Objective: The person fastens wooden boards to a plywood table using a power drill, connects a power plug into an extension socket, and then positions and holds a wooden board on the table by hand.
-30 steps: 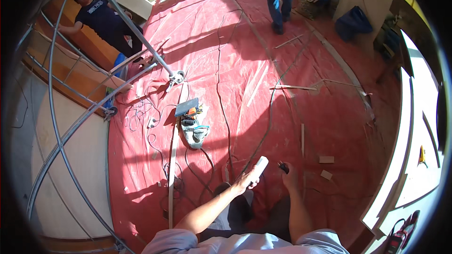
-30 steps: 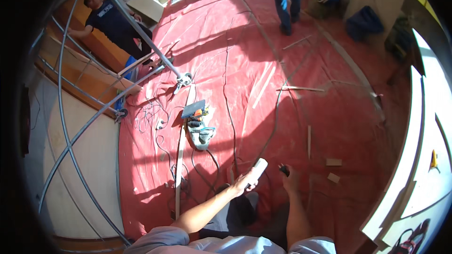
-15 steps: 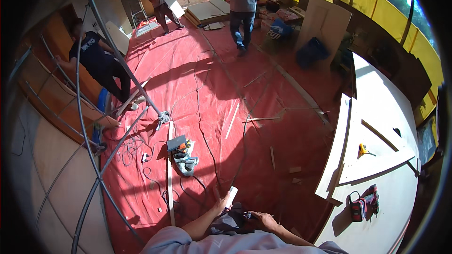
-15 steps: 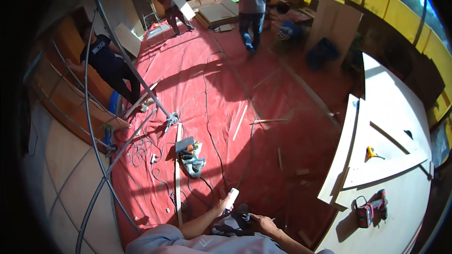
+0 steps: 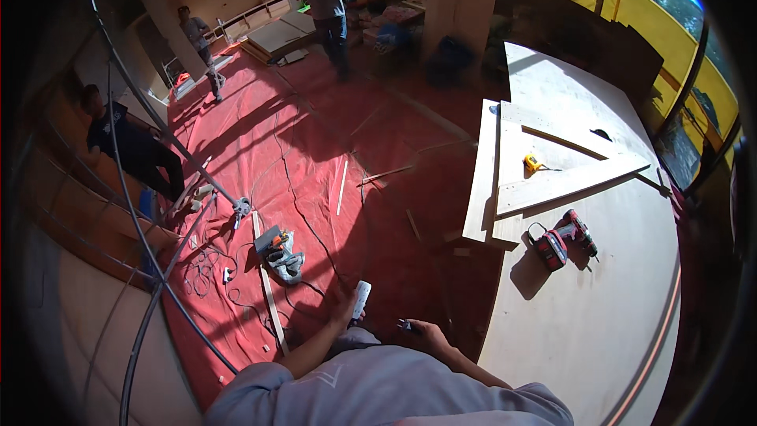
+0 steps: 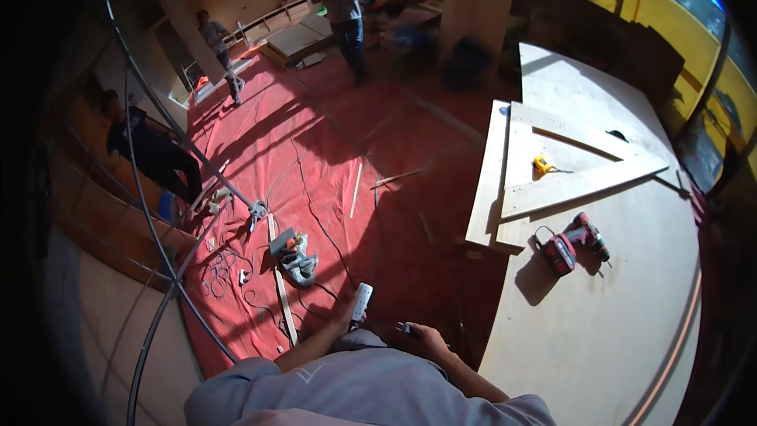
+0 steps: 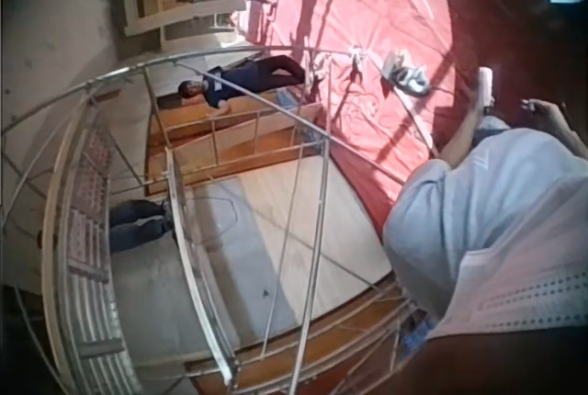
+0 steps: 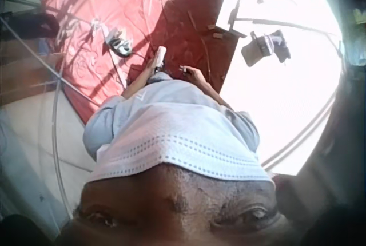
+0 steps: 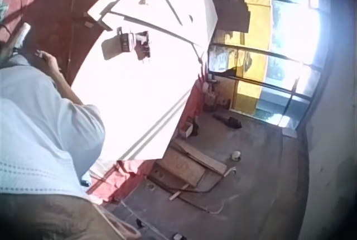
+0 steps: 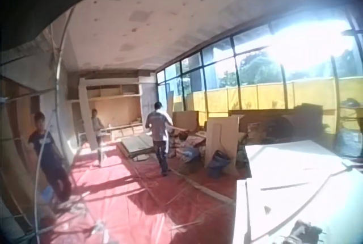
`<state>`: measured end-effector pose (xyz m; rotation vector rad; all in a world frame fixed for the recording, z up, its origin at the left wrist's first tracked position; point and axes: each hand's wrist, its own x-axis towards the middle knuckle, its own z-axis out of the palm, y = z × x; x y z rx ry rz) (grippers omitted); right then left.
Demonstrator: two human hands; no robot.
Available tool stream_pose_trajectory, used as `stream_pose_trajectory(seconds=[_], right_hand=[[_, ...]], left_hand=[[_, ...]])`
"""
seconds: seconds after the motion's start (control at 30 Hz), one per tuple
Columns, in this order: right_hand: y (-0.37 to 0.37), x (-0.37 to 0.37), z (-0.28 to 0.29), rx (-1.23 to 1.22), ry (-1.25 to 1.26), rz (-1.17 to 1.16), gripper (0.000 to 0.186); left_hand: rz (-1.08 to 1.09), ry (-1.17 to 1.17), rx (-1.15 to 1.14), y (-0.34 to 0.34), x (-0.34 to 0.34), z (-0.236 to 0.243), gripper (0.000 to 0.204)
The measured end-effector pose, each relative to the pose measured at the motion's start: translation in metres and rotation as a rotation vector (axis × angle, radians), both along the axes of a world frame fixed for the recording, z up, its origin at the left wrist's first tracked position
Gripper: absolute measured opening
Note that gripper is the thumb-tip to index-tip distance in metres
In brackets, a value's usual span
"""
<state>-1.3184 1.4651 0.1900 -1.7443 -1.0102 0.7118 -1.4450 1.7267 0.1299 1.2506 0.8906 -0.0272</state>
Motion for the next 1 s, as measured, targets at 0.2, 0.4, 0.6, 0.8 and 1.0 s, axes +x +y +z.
stream_pose_trajectory(seconds=[0.2, 0.4, 0.6, 0.8, 1.0], right_hand=[[-0.032, -0.048, 0.017, -0.242, 0.131, -0.093, 0.039], [-0.005, -0.072, 0.064, -0.159, 0.139, -0.354, 0.034], [0.020, -0.094, 0.098, 0.024, -0.230, -0.391, 0.041], [0.037, -0.115, 0.111, -0.078, -0.108, -0.260, 0.035], [0.022, -0.109, 0.124, -0.261, -0.135, -0.145, 0.036]], left_hand=[[-0.167, -0.081, -0.038, -0.020, 0.006, 0.037, 0.064], [0.016, -0.331, -0.264, -0.005, 0.007, 0.072, 0.057], [0.012, -0.453, -0.359, -0.009, -0.013, 0.115, 0.063], [0.045, -0.507, -0.272, -0.031, -0.051, 0.132, 0.062], [0.028, -0.504, -0.134, -0.071, -0.068, 0.132, 0.059]])
